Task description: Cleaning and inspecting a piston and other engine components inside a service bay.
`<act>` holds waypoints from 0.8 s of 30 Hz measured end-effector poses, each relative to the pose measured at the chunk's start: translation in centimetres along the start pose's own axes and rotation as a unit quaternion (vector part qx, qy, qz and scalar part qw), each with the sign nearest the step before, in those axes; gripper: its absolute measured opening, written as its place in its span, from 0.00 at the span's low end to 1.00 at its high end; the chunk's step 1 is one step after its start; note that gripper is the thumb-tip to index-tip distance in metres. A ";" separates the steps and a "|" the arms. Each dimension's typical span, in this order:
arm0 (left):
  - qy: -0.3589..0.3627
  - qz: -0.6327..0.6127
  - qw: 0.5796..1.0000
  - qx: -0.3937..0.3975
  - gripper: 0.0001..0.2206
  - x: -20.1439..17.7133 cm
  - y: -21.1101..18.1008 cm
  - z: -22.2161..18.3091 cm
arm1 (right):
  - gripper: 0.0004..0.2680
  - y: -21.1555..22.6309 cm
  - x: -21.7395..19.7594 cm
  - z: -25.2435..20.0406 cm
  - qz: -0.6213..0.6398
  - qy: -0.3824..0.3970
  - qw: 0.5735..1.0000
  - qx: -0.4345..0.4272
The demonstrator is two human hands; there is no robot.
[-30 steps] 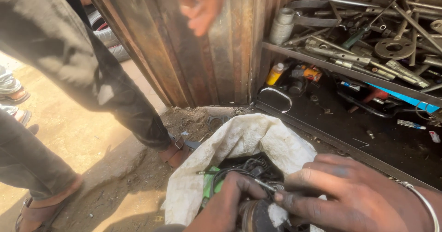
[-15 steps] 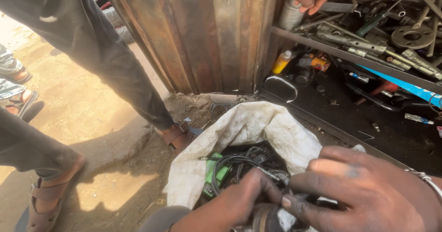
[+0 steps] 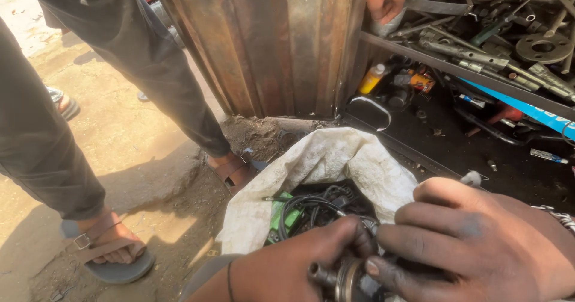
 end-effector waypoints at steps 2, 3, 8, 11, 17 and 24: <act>0.021 -0.035 0.999 -0.035 0.21 -0.8 0.1 0.4 | 0.12 -0.4 0.2 -0.4 -0.016 -0.017 1.000 -0.002; 0.041 -0.071 0.994 -0.070 0.25 -1.1 0.1 0.5 | 0.14 -0.7 0.3 -0.6 -0.032 -0.035 0.999 -0.004; 0.012 0.039 0.998 -0.041 0.26 -1.7 -1.0 0.3 | 0.17 -1.4 0.5 -2.3 0.039 0.032 0.998 0.042; 0.005 0.011 1.000 -0.011 0.25 -1.7 -1.3 0.2 | 0.14 -1.3 1.9 -3.5 0.032 0.005 0.997 0.075; -0.025 -0.236 0.967 -0.087 0.27 -1.0 -0.9 -0.6 | 0.15 -2.8 2.1 -3.8 0.078 0.002 0.987 0.140; -0.251 -0.192 0.943 -0.105 0.22 -0.8 4.0 0.8 | 0.16 -3.6 4.6 -3.3 0.167 -0.052 0.962 0.208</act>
Point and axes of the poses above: each hand's wrist, its own z-axis towards the middle knuckle, its own x-axis out of the palm, y = z × x, the point moved 3 cm from there along z, towards the middle knuckle, and after that the axes turned 8 degrees about z, right-handed, at the moved point
